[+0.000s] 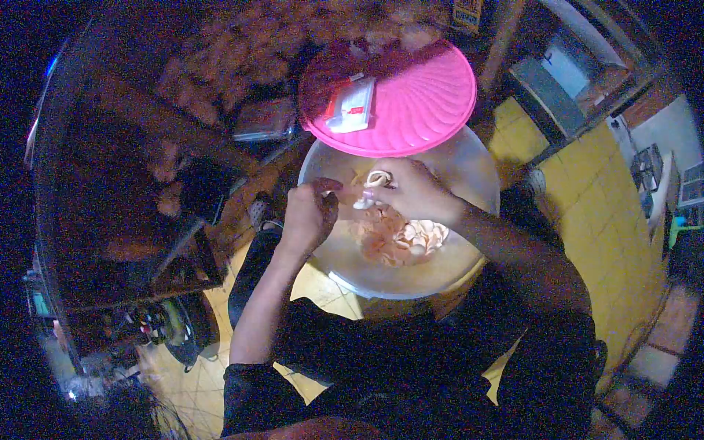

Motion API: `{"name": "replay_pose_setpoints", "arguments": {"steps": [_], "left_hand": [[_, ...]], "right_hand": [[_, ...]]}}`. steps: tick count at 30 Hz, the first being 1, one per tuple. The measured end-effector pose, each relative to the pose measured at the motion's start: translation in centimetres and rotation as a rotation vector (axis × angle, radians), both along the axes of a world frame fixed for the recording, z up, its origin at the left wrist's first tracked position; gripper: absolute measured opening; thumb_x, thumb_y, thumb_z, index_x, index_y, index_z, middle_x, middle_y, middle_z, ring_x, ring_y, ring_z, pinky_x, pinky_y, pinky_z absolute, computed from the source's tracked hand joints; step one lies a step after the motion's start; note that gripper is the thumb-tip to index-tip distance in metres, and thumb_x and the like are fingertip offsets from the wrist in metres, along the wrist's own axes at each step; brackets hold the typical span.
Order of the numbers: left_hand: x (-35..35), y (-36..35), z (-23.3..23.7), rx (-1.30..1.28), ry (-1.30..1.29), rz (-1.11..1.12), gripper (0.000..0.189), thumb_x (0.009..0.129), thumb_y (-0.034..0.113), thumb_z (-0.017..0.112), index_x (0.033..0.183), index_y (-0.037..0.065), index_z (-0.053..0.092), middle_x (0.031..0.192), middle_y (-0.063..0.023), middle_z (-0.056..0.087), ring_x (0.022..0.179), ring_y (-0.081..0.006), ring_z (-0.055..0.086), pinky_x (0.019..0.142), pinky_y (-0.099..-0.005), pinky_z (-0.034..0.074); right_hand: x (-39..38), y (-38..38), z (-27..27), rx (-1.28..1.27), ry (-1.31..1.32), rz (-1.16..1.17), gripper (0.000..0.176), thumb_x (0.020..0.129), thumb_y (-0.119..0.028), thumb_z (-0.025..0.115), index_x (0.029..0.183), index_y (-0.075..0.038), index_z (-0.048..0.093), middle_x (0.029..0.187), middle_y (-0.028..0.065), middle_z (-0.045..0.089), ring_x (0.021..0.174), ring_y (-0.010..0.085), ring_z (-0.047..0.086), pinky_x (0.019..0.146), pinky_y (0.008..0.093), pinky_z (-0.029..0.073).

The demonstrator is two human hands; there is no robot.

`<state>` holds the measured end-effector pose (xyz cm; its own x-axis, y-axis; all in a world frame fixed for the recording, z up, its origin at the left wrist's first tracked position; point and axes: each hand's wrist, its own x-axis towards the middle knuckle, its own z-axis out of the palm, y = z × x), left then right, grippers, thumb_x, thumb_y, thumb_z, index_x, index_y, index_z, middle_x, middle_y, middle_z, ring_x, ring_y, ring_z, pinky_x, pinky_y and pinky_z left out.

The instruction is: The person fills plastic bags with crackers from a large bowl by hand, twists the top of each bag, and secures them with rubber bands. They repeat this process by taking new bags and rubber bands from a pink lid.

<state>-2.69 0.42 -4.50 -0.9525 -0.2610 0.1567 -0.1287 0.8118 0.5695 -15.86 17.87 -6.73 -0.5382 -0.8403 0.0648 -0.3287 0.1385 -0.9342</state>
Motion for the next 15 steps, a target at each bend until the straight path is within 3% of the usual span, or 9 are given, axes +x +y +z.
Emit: {"name": "replay_pose_setpoints", "arguments": {"steps": [2,3,4,5,6,8,11,15], "left_hand": [[0.0,0.0,0.4,0.051,-0.047,0.069,0.023,0.081,0.0,0.061,0.102,0.0,0.07,0.093,-0.0145,0.07,0.071,-0.0245,0.068,0.064,-0.0332,0.054],[0.0,0.1,0.6,0.05,-0.046,0.065,0.023,0.081,0.0,0.061,0.102,0.0,0.07,0.093,-0.0145,0.07,0.071,-0.0245,0.068,0.064,-0.0332,0.054],[-0.2,0.3,0.7,0.355,-0.112,0.093,0.022,0.084,0.002,0.06,0.104,0.0,0.069,0.095,-0.0123,0.07,0.07,-0.0213,0.067,0.063,-0.032,0.054],[-0.3,0.5,0.8,0.661,-0.179,0.121,0.021,0.088,0.003,0.059,0.106,-0.001,0.068,0.097,-0.0102,0.07,0.069,-0.0181,0.067,0.061,-0.0307,0.054],[-0.3,0.7,1.0,0.66,-0.179,0.12,0.021,0.088,0.003,0.059,0.106,-0.001,0.068,0.097,-0.0102,0.07,0.069,-0.0181,0.067,0.061,-0.0307,0.054],[-0.3,1.2,1.4,0.983,-0.155,0.137,0.021,0.092,0.006,0.057,0.11,0.0,0.066,0.094,-0.0076,0.069,0.069,-0.0135,0.064,0.059,-0.028,0.053],[-0.3,1.6,0.2,1.178,-0.119,0.169,0.022,0.092,0.006,0.059,0.112,0.001,0.065,0.091,-0.0097,0.068,0.066,-0.0141,0.063,0.058,-0.0278,0.052],[-0.1,1.4,0.1,0.961,-0.097,0.159,0.021,0.092,0.006,0.058,0.112,0.0,0.061,0.087,-0.011,0.067,0.066,-0.0146,0.064,0.058,-0.0272,0.052]], "right_hand": [[0.3,-0.2,0.4,-0.009,-0.076,0.028,0.017,0.085,-0.014,0.07,0.093,0.0,0.064,0.083,0.0093,0.069,0.077,0.015,0.066,0.067,0.0326,0.052],[0.7,-0.4,1.2,-0.061,-0.273,0.02,0.015,0.088,-0.012,0.067,0.094,0.001,0.063,0.084,0.0084,0.069,0.078,0.0134,0.065,0.067,0.0301,0.052],[0.9,-0.4,1.6,-0.115,-0.47,0.013,0.014,0.09,-0.011,0.065,0.094,0.002,0.063,0.086,0.0076,0.068,0.078,0.0119,0.064,0.066,0.0277,0.052],[0.9,-0.4,1.5,-0.117,-0.47,0.011,0.014,0.09,-0.011,0.065,0.094,0.002,0.063,0.086,0.0076,0.068,0.078,0.0119,0.064,0.066,0.0277,0.052],[0.8,-0.5,1.4,-0.122,-0.491,0.025,0.013,0.091,-0.009,0.064,0.096,0.002,0.062,0.087,0.0077,0.068,0.078,0.0116,0.064,0.067,0.0263,0.052],[0.8,-0.5,1.1,-0.129,-0.509,0.038,0.012,0.092,-0.008,0.062,0.097,0.003,0.061,0.089,0.0078,0.068,0.078,0.0114,0.064,0.068,0.0248,0.052],[1.0,-0.6,0.4,-0.074,-0.441,0.003,0.011,0.09,-0.008,0.065,0.095,0.001,0.063,0.088,0.0069,0.067,0.077,0.0112,0.063,0.067,0.0256,0.053],[0.8,-0.8,-0.3,-0.085,-0.273,-0.032,0.016,0.086,-0.011,0.07,0.094,0.001,0.064,0.085,0.0074,0.067,0.078,0.0115,0.063,0.067,0.0284,0.051]]}}
